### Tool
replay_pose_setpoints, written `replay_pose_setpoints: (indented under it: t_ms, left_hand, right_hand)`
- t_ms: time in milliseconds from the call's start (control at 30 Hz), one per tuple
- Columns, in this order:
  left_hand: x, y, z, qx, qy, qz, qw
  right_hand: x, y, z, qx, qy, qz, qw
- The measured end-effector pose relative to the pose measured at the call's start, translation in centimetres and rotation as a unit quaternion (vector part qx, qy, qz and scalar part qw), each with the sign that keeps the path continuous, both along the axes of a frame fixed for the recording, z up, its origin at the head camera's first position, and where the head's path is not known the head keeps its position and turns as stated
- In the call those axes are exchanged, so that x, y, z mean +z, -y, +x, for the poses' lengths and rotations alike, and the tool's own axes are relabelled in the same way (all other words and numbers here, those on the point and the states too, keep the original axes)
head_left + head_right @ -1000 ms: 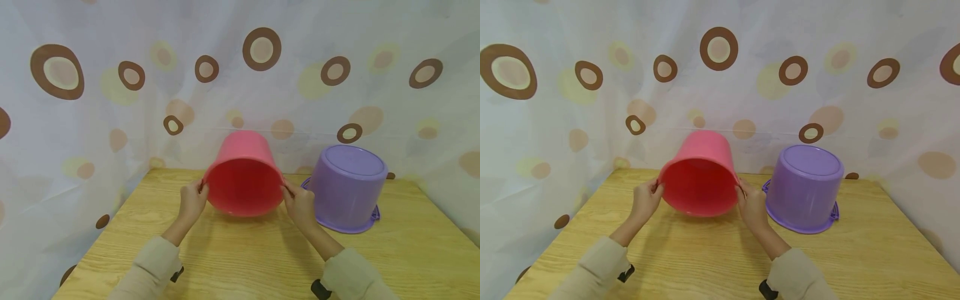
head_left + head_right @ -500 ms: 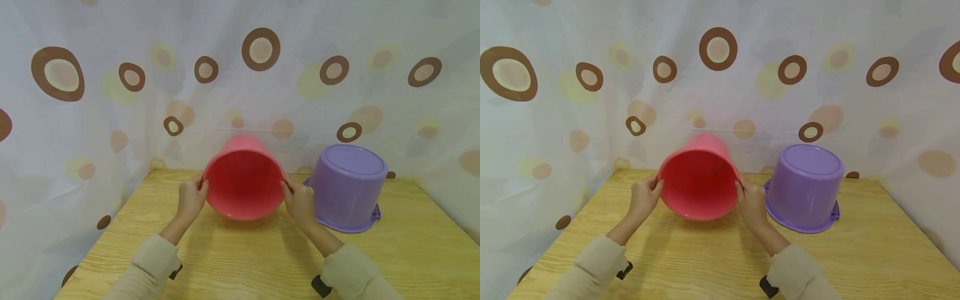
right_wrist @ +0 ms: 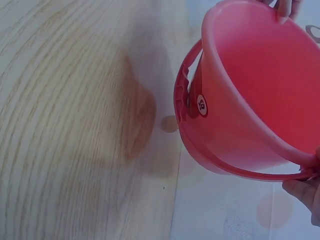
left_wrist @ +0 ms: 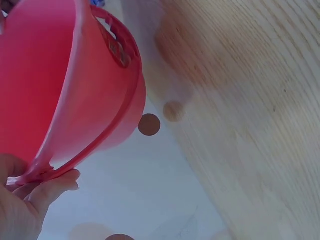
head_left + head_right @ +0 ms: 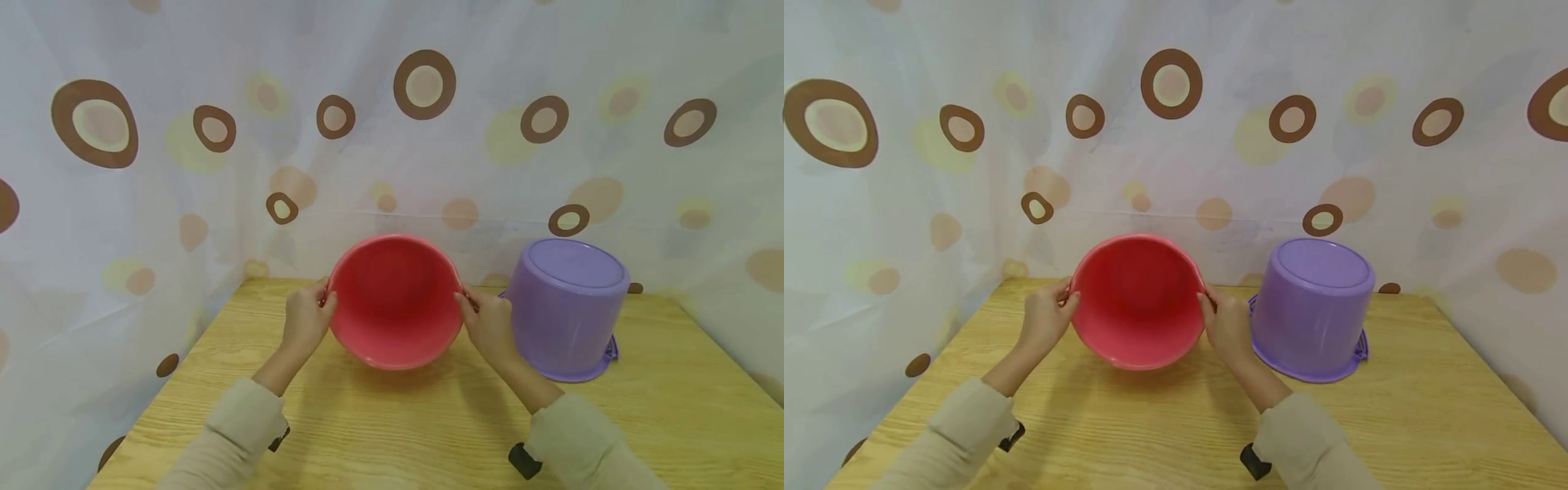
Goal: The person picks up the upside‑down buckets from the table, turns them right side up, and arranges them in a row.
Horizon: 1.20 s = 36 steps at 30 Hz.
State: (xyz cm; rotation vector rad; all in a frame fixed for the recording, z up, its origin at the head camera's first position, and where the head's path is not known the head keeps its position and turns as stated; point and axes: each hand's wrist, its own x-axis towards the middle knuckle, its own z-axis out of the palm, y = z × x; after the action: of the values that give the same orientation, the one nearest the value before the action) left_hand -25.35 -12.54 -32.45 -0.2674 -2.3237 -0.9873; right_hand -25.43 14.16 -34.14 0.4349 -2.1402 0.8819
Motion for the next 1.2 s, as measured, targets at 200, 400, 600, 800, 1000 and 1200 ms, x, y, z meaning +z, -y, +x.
replay_pose_setpoints:
  t_ms: [200,400,600,800,1000,1200]
  left_hand:
    - [0.6,0.2,0.0,0.004,0.009,-0.029,0.9995]
    - [1.3,0.6,-0.2,0.009,0.013,-0.041,0.9990]
    - [2.3,0.7,-0.2,0.025,0.031,-0.064,0.9972]
    - [2.9,0.6,-0.3,0.031,0.059,-0.073,0.9951]
    - [3.0,0.9,-0.7,0.045,0.063,-0.083,0.9936]
    - [3.5,1.3,-1.2,0.059,0.092,-0.083,0.9906]
  right_hand:
    - [0.6,0.0,0.0,0.005,0.006,-0.006,0.9999]
    - [1.2,0.2,-0.3,-0.007,0.018,-0.006,0.9998]
    - [1.9,0.4,-0.5,0.007,0.044,-0.034,0.9985]
    - [2.3,0.4,-0.6,0.011,0.055,-0.060,0.9966]
    - [2.8,0.4,-0.4,0.007,0.093,-0.053,0.9942]
    - [3.3,0.5,-0.5,0.025,0.120,-0.052,0.9911]
